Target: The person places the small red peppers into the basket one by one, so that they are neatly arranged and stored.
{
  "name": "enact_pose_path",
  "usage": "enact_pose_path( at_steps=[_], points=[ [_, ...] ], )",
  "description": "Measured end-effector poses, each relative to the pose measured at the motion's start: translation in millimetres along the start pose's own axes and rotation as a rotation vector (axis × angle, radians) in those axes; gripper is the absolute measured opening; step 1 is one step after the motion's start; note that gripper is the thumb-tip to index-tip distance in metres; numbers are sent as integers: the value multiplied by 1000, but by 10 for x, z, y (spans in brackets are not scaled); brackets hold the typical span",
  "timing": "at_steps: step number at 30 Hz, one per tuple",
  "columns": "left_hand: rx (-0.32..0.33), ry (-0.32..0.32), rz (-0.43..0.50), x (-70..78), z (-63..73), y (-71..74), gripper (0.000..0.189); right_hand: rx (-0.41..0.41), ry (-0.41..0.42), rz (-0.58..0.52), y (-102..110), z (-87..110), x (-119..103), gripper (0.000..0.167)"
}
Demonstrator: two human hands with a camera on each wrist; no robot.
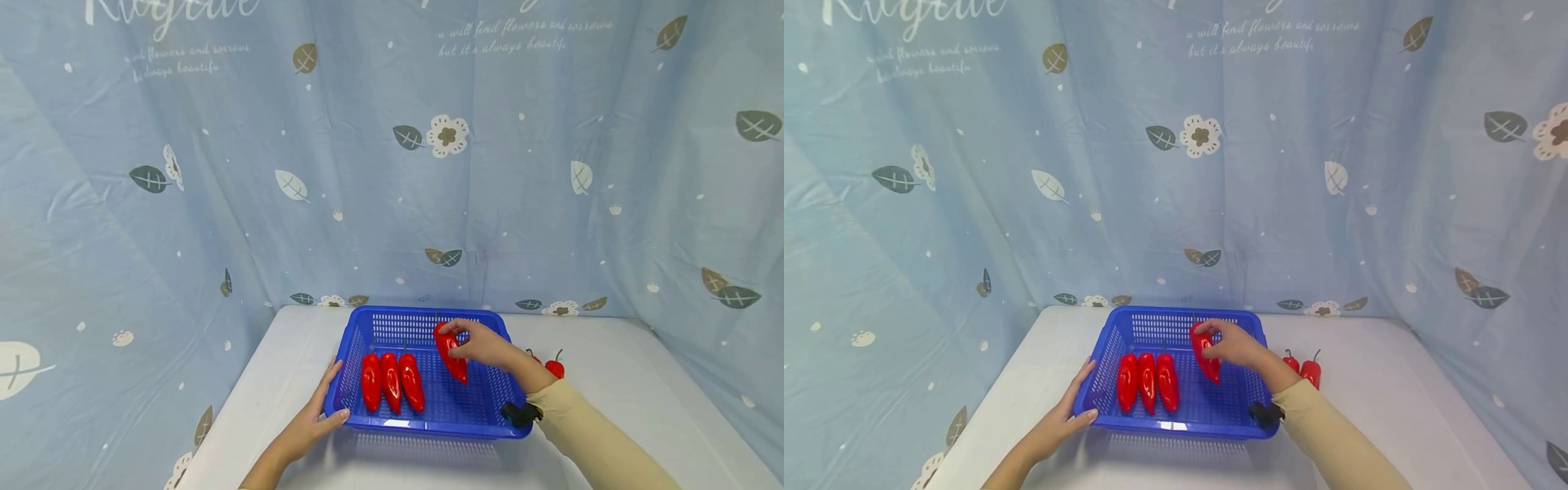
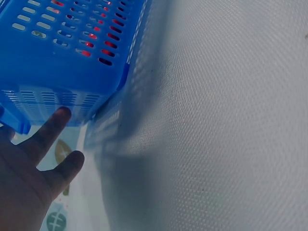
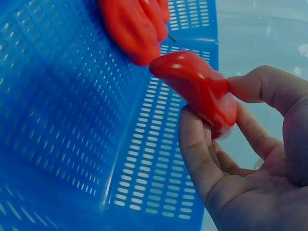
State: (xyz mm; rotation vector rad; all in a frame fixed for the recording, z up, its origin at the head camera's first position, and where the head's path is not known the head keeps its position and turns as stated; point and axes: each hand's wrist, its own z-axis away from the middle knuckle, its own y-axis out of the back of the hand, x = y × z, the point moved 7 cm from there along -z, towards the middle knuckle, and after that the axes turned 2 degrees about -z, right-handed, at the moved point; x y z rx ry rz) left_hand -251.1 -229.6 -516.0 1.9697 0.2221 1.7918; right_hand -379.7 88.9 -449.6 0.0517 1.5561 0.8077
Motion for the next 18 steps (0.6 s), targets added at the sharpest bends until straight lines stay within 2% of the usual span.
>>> enact_pose_path(
  at_steps=[9, 15, 18],
  points=[
    [-2, 3, 5, 0, 6, -20, 88, -85, -44, -7, -159, -72, 73, 39],
    [1, 3, 6, 2, 10, -23, 87, -127, -39, -9, -236, -98, 81, 38],
    [2, -2, 2, 7, 6, -22, 87, -144, -39, 24, -291, -106, 81, 38]
  ],
)
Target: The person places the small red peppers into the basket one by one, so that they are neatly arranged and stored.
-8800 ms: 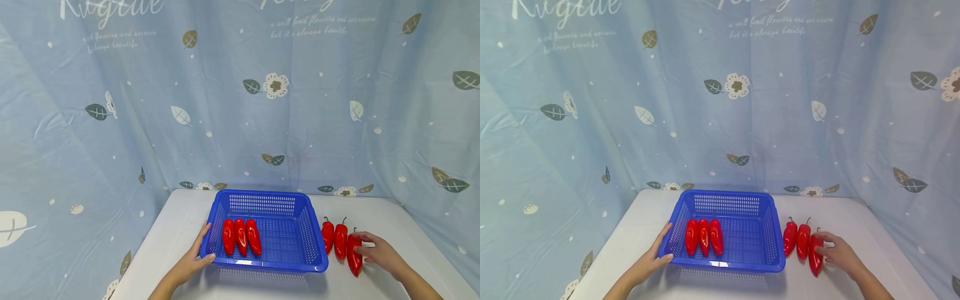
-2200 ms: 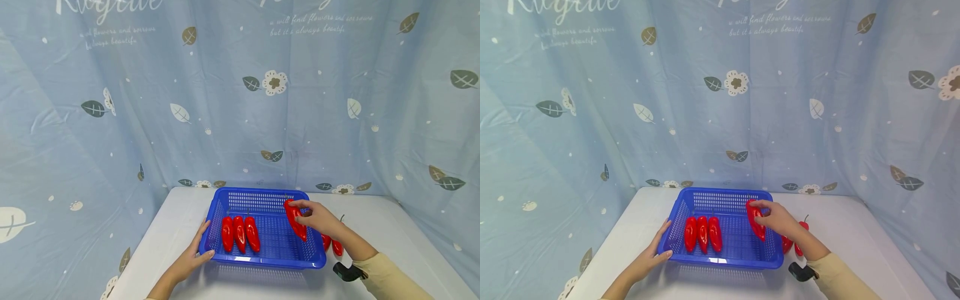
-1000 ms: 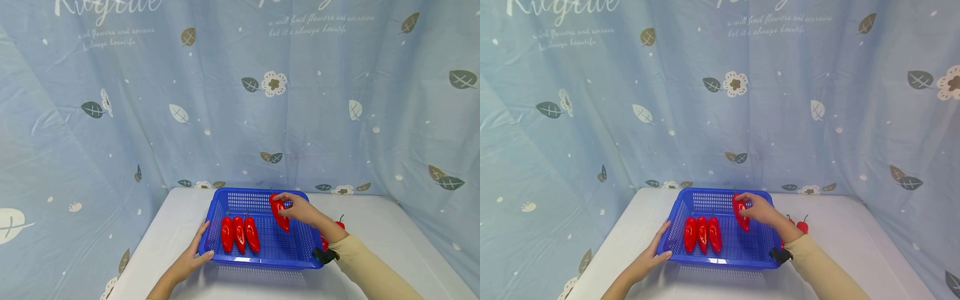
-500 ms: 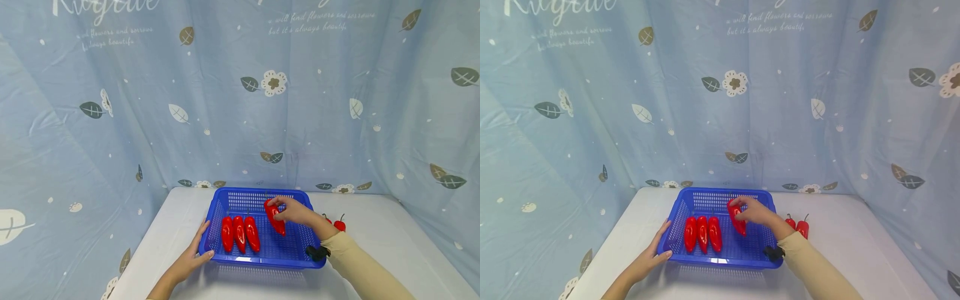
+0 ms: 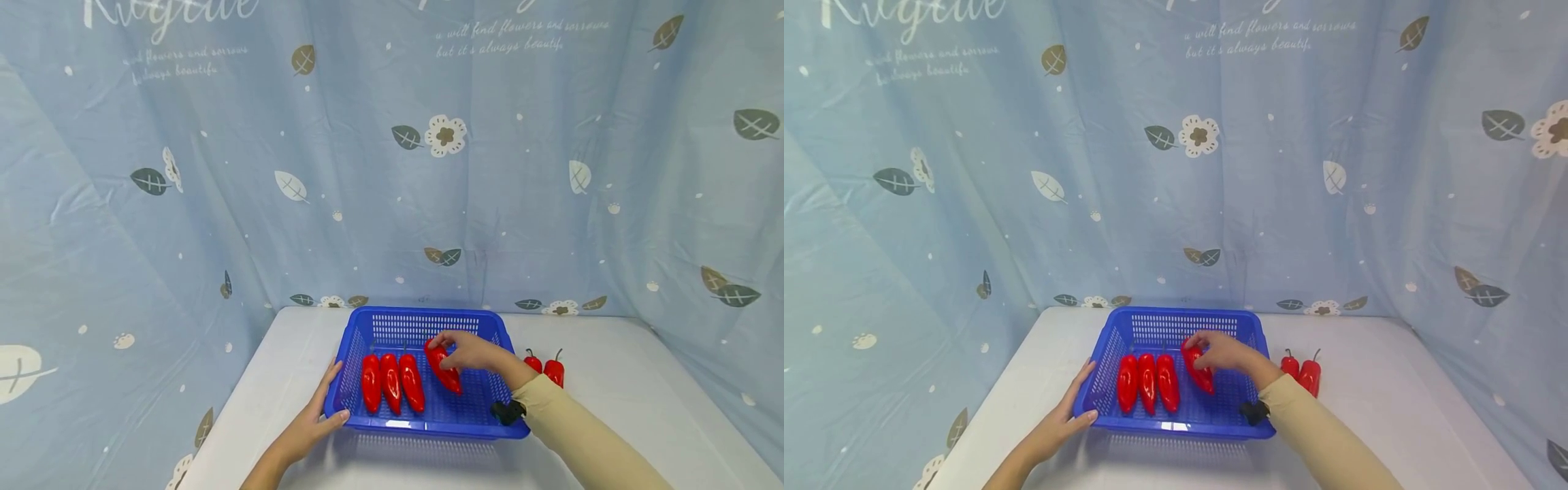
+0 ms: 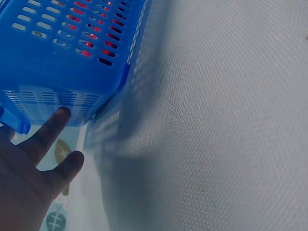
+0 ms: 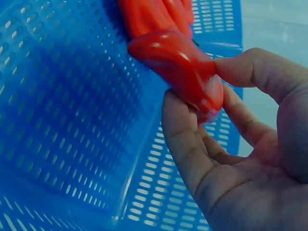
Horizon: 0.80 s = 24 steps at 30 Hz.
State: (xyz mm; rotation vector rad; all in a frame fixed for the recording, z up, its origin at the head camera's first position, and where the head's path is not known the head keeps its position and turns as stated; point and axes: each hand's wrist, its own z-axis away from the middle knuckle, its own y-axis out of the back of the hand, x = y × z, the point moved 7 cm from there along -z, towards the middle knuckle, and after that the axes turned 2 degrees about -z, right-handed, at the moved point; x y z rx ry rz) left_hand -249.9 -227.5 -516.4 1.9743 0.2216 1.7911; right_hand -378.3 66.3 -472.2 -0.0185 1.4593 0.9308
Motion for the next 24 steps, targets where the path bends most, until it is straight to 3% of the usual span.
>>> enact_pose_path(
  at_steps=[14, 24],
  points=[
    [6, 11, 6, -26, 4, -12, 88, -80, -65, 52, -243, -127, 77, 38],
    [5, 13, 4, -9, 7, 1, 88, -136, -120, -41, -324, -159, 124, 41]
  ],
)
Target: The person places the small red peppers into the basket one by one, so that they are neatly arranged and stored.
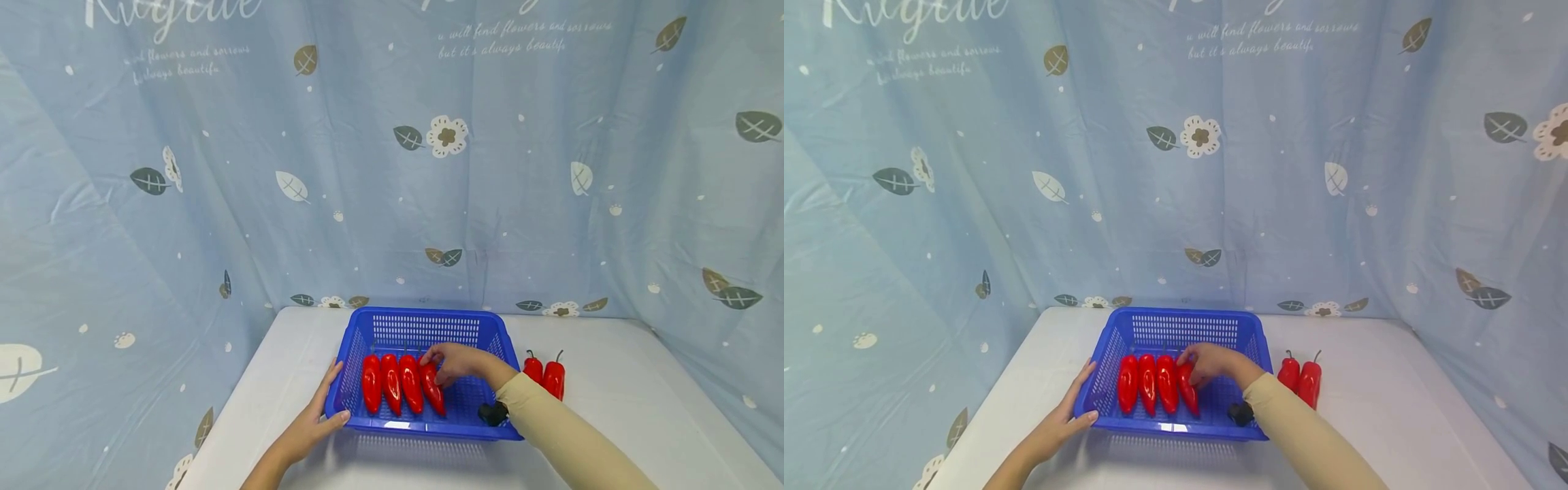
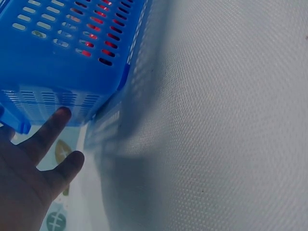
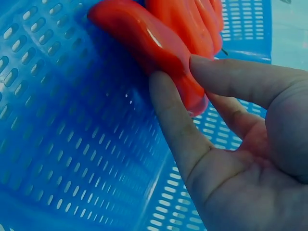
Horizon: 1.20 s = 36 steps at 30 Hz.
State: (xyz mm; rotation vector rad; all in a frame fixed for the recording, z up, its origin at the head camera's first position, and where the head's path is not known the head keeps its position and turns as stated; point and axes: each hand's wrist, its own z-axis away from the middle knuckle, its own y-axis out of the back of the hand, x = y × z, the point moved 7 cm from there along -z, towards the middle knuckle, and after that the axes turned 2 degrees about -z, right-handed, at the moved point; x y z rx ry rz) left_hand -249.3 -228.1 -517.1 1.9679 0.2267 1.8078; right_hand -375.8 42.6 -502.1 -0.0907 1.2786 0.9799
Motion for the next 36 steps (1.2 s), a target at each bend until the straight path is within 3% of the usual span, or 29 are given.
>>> enact_pose_path(
  at_steps=[12, 23, 29, 36],
  points=[
    [2, 14, -15, -11, 4, -6, 87, -53, -24, -79, -10, 71, 28, 48],
    [0, 4, -6, -7, -6, -1, 87, 36, 16, -28, 149, 204, -54, 41],
    [4, 2, -8, -13, -7, -5, 87, 54, 84, 1, 240, 294, -127, 35],
    [0, 11, 0, -18, -11, -8, 88, 88, 117, -16, 349, 364, -124, 31]
  ],
)
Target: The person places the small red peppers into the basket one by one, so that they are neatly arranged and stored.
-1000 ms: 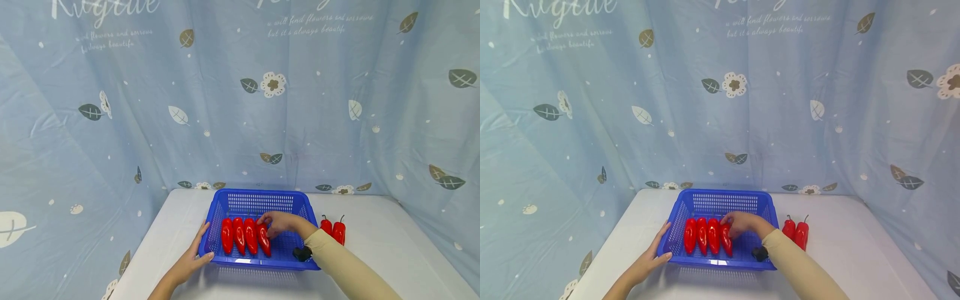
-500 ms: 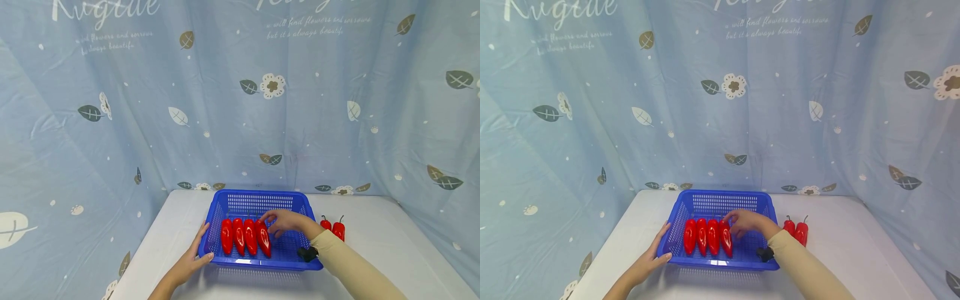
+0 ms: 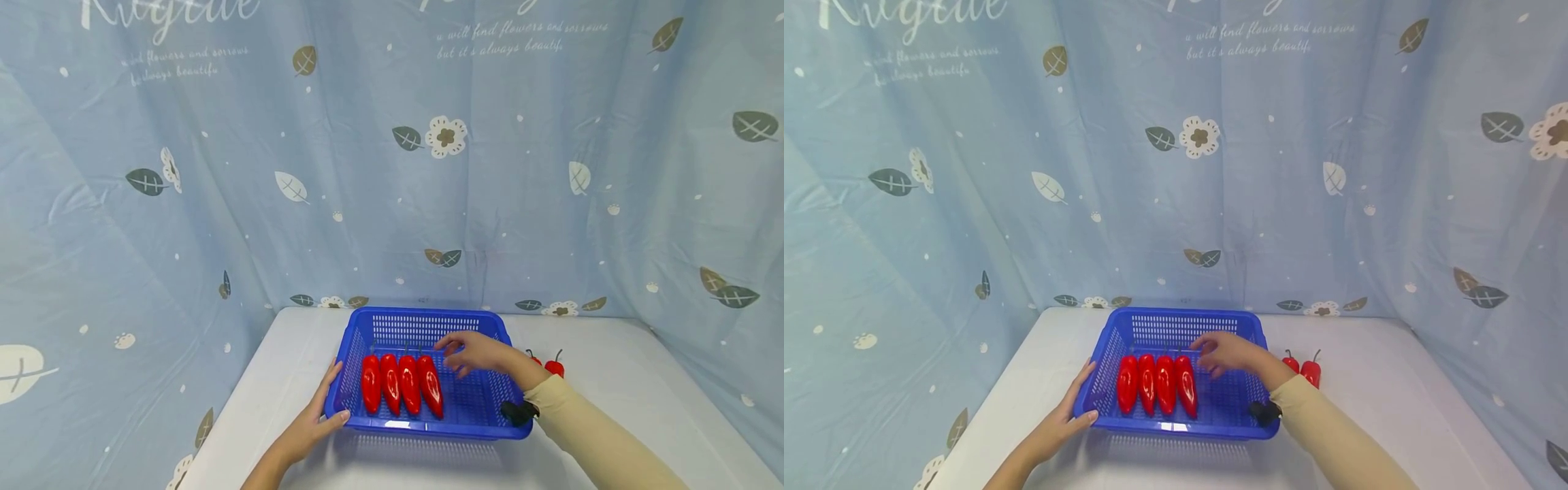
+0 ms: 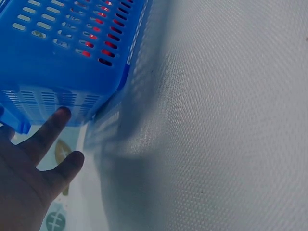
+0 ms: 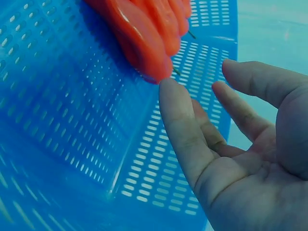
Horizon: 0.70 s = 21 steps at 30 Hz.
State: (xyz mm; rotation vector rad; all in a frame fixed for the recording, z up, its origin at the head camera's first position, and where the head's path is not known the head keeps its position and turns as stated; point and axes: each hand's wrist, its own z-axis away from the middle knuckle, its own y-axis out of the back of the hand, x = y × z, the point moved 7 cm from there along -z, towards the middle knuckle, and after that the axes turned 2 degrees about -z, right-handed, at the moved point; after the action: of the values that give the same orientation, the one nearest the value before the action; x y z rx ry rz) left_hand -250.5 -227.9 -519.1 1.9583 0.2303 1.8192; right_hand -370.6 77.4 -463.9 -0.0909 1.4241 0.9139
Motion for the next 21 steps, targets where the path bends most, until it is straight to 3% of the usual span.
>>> enact_pose_path(
  at_steps=[21],
  points=[
    [2, -10, 4, -1, 7, 4, 89, 31, 27, 15, 209, 323, -106, 34]
  ],
)
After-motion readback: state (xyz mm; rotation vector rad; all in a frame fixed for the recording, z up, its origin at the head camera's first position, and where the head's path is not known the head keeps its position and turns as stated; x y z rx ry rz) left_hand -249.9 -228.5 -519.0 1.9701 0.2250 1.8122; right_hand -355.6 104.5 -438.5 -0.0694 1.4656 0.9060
